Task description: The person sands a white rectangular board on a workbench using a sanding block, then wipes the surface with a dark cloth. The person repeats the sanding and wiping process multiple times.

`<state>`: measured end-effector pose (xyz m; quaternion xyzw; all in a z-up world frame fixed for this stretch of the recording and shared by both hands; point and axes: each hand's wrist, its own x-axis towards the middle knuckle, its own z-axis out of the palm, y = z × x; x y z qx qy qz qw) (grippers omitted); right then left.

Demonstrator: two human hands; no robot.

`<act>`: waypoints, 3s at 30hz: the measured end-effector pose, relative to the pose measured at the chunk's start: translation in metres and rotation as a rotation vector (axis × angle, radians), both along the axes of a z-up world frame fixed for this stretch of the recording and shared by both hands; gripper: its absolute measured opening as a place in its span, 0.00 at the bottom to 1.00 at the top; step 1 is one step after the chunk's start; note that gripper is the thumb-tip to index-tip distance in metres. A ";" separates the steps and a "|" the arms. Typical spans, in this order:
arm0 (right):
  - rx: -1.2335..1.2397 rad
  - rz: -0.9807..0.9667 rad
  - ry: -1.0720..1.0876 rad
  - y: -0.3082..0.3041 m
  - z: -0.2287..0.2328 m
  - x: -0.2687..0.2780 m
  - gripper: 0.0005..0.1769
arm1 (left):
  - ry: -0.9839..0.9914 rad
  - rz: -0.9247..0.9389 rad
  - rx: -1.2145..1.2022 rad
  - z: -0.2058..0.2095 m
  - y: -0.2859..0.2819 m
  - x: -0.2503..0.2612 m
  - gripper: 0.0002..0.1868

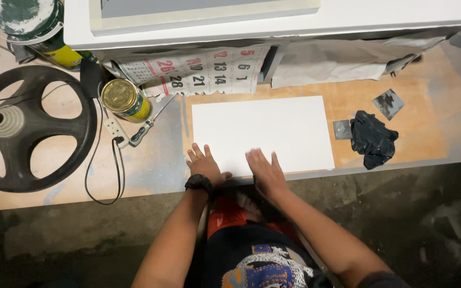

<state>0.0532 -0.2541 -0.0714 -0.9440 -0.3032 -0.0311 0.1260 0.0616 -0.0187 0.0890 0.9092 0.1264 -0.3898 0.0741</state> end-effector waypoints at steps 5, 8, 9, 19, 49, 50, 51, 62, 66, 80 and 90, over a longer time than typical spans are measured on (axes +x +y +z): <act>-0.161 -0.154 0.365 0.051 0.071 0.100 0.37 | -0.016 -0.015 0.011 -0.004 0.000 0.004 0.70; -0.153 -0.168 0.410 0.049 0.069 0.074 0.38 | 0.010 -0.018 0.011 -0.009 0.000 0.001 0.70; -0.120 -0.141 0.391 0.045 0.069 0.058 0.38 | 0.013 -0.012 0.013 -0.010 0.002 0.002 0.70; -0.063 0.033 -0.055 0.038 0.028 0.029 0.43 | 0.001 0.015 0.000 -0.012 0.004 -0.004 0.70; -0.099 0.066 -0.266 0.033 0.013 -0.027 0.30 | -0.071 0.045 0.016 -0.023 0.000 -0.004 0.70; -0.106 0.092 -0.450 0.035 0.003 -0.011 0.30 | -0.078 0.053 0.011 -0.026 0.001 -0.003 0.71; -0.112 0.117 -0.636 0.037 -0.007 0.006 0.30 | -0.085 0.062 0.007 -0.029 0.001 -0.001 0.71; -0.018 -0.077 -0.468 0.037 0.000 -0.003 0.31 | -0.042 0.035 0.009 -0.013 -0.002 0.003 0.71; -0.337 0.013 -0.273 0.020 0.014 -0.015 0.34 | -0.050 0.033 0.039 -0.024 -0.002 0.003 0.71; -0.200 -0.235 0.551 0.002 0.092 0.001 0.39 | -0.077 0.045 0.115 -0.024 -0.011 -0.003 0.67; -0.189 -0.329 0.440 0.042 0.082 0.132 0.41 | -0.084 0.064 0.153 -0.048 -0.012 -0.001 0.72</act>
